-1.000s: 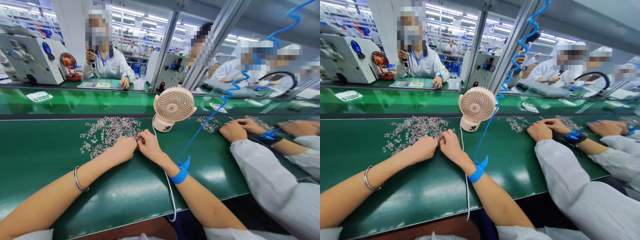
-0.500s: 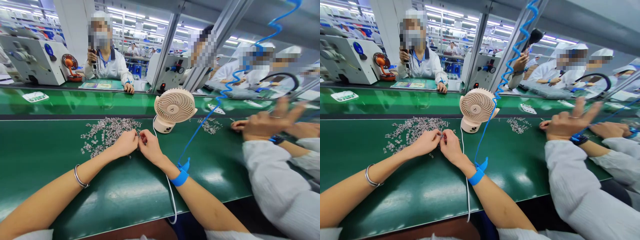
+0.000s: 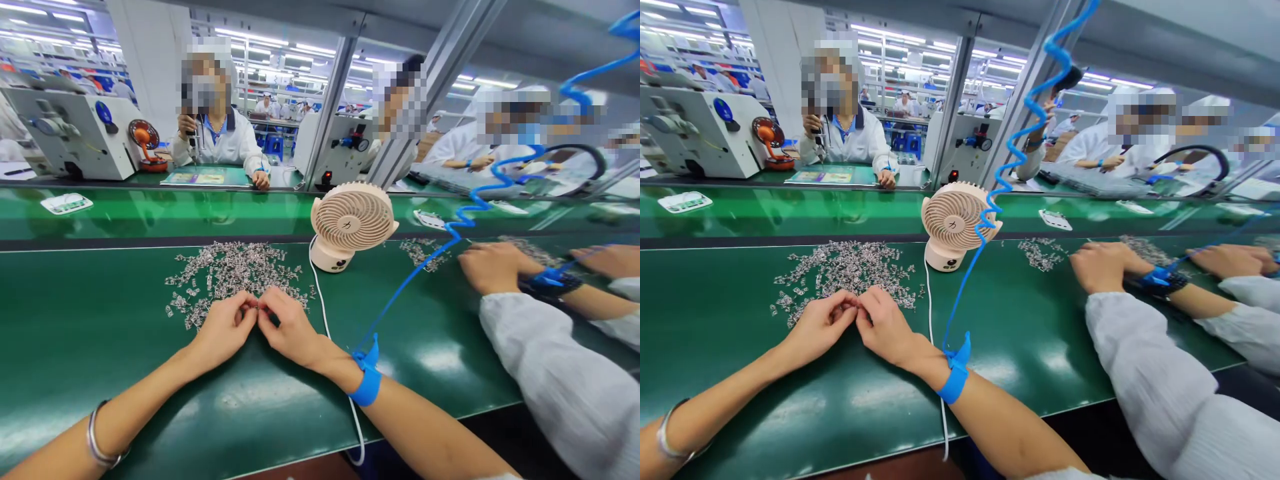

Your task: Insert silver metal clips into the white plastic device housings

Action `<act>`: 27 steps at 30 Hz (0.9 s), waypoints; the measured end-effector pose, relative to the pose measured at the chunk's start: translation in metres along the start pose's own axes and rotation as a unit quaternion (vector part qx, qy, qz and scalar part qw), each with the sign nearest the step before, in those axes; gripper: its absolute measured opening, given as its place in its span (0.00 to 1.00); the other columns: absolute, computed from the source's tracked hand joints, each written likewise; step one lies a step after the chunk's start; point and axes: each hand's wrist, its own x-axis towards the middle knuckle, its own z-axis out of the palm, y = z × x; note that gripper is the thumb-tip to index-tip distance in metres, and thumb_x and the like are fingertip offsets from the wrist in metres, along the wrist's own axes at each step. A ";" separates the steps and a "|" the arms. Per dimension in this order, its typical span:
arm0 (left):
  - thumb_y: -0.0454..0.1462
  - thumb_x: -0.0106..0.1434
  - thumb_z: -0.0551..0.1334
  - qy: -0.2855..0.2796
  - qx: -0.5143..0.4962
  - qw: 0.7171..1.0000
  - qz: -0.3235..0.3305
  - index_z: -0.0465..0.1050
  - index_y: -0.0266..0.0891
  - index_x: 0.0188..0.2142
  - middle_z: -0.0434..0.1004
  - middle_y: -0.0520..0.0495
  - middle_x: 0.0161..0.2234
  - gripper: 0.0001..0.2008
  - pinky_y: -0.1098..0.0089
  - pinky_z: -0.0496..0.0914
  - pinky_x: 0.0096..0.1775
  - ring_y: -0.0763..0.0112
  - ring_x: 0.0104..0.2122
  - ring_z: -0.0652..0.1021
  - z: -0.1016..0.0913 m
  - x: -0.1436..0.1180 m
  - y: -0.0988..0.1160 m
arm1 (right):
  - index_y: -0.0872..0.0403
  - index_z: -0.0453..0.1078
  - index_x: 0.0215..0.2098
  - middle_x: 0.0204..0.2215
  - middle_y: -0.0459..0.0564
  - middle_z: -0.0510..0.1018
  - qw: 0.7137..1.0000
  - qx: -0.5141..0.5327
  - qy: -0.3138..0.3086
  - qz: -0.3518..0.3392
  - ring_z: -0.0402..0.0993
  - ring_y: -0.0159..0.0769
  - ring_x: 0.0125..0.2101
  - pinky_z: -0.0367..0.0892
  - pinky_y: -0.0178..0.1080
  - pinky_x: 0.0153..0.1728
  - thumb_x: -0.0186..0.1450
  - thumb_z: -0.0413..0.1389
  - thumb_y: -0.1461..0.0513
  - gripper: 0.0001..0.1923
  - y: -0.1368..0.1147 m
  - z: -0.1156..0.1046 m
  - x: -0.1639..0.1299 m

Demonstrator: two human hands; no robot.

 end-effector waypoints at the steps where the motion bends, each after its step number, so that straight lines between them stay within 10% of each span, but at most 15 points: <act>1: 0.37 0.59 0.52 0.014 0.013 1.000 0.013 0.68 0.39 0.31 0.66 0.56 0.19 0.08 0.74 0.60 0.23 0.76 0.18 0.65 0.001 -0.005 -0.003 | 0.54 0.58 0.27 0.25 0.47 0.64 1.000 0.000 -0.008 -0.012 0.61 0.32 0.27 0.60 0.34 0.27 0.60 0.45 0.71 0.07 -0.002 0.000 -0.001; 27: 0.32 0.58 0.53 0.129 0.070 0.986 0.083 0.62 0.40 0.30 0.61 0.56 0.22 0.02 0.76 0.60 0.25 0.78 0.21 0.64 0.011 -0.014 -0.011 | 0.56 0.67 0.31 0.26 0.48 0.70 0.997 0.038 -0.054 0.048 0.66 0.33 0.29 0.63 0.36 0.32 0.61 0.49 0.68 0.06 0.003 -0.002 -0.001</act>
